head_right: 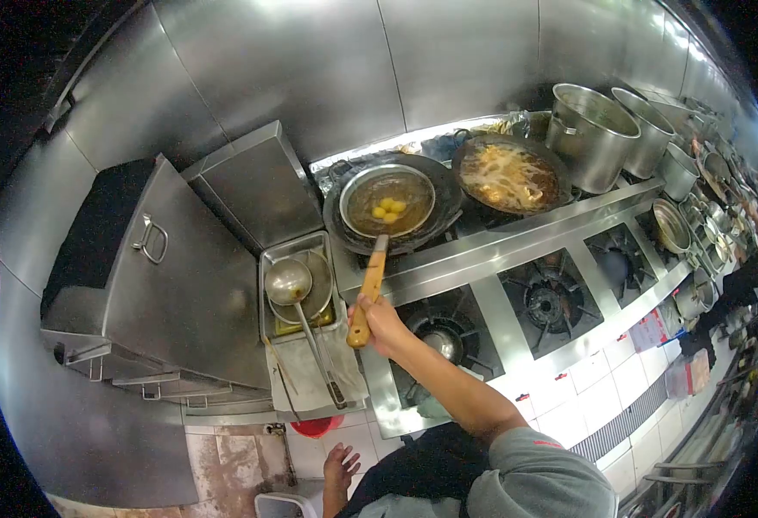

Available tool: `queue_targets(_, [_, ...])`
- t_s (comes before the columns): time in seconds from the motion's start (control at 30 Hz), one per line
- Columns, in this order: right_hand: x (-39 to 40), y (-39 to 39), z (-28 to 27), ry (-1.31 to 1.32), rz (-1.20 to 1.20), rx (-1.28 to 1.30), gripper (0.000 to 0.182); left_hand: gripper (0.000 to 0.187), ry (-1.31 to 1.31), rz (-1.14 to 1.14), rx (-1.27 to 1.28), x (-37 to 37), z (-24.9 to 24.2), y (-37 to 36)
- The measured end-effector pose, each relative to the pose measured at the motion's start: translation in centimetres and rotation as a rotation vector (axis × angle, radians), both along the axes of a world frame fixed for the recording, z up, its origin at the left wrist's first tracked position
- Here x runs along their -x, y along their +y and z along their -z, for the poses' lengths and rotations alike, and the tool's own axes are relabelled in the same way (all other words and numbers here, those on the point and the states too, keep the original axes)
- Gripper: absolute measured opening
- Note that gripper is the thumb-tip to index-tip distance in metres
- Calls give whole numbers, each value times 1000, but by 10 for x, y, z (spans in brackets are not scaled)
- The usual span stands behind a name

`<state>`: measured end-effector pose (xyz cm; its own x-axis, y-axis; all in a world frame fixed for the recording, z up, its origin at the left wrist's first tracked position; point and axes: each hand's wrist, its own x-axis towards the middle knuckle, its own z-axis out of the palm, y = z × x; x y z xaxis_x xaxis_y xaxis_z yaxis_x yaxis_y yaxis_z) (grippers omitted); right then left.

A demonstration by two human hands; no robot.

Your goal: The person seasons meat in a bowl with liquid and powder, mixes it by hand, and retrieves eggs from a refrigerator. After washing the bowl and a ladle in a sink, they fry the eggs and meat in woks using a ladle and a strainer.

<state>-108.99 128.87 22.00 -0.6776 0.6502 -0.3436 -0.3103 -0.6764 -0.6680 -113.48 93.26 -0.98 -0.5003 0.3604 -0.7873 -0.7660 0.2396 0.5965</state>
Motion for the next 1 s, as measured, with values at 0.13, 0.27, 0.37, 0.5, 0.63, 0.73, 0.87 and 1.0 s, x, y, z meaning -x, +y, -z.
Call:
queue_targets(0.13, [-1,2,-10,22,-27,5,18,42,31,-4,-25,7,-18,5])
queue_targets(0.27, [6,-2,3,-72,79,-9,27,43,54,-9,-11,15,-2,-2])
queue_targets(0.37, [-10,-13,15,-147,-9,-5,40,40,200,137,77,11,33,-35])
queue_targets(0.5, [-41,-47,101,-295,-168,-78,39,37,90,193,279,-12,104,-131])
queue_targets(0.63, [-77,-93,174,-663,-672,-387,38,37,-115,85,390,-48,110,-196])
queue_targets(0.73, [-68,-110,163,-635,-768,-330,42,37,-168,29,403,-62,108,-221])
queue_targets(0.87, [-19,-113,150,-515,-592,-318,44,37,-153,-13,352,-56,108,-218])
queue_targets(1.0, [21,-119,132,-375,-543,-95,44,37,-114,-65,237,-29,117,-188])
